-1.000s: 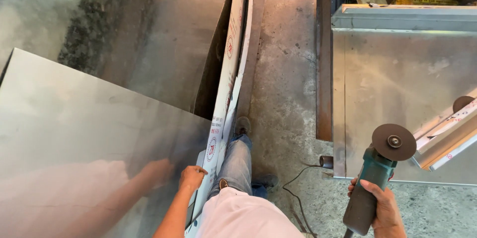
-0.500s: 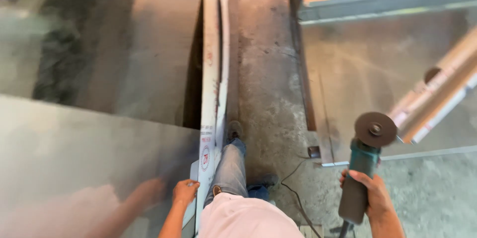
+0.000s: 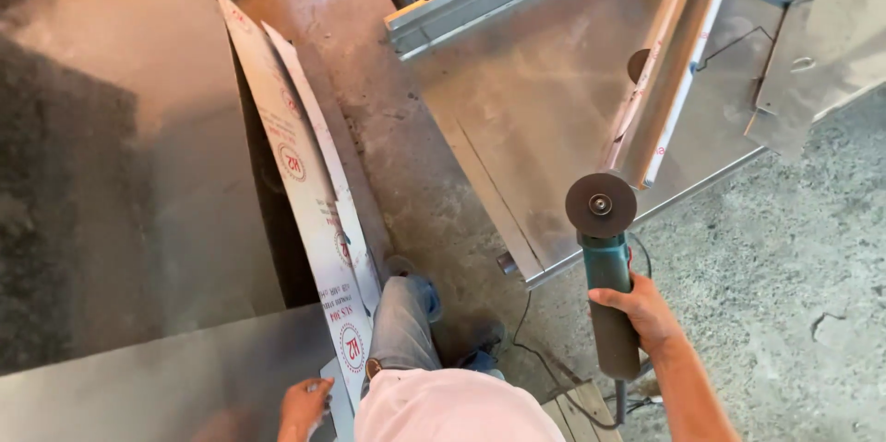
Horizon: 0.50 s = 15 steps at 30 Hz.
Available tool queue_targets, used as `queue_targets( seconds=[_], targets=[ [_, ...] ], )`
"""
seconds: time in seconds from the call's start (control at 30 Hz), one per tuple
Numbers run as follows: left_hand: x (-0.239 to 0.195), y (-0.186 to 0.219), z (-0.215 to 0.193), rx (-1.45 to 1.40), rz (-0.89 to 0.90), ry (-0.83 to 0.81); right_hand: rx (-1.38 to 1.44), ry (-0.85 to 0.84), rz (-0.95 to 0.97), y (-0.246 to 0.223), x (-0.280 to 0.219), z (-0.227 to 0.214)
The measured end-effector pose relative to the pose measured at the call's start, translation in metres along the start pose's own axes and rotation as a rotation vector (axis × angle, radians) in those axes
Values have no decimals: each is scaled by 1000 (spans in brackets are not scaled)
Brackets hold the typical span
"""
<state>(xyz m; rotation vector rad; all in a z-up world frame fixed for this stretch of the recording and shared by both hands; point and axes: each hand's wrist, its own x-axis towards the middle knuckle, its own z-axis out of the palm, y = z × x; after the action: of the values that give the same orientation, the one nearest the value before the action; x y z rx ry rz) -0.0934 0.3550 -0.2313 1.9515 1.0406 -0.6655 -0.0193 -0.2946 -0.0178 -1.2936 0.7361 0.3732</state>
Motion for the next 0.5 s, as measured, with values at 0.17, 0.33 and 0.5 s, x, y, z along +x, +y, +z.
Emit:
queue_targets(
  seconds=[0.17,0.33,0.5],
  targets=[
    [-18,179,-25,432,526,203,-14,-56,-130,-34,4,4],
    [-73,454,-9,538,892,318,-208,53,-95,-59,36,27],
    [-68,679,57,510,1463,423,-265,135,-155,-99,83,55]
  ],
)
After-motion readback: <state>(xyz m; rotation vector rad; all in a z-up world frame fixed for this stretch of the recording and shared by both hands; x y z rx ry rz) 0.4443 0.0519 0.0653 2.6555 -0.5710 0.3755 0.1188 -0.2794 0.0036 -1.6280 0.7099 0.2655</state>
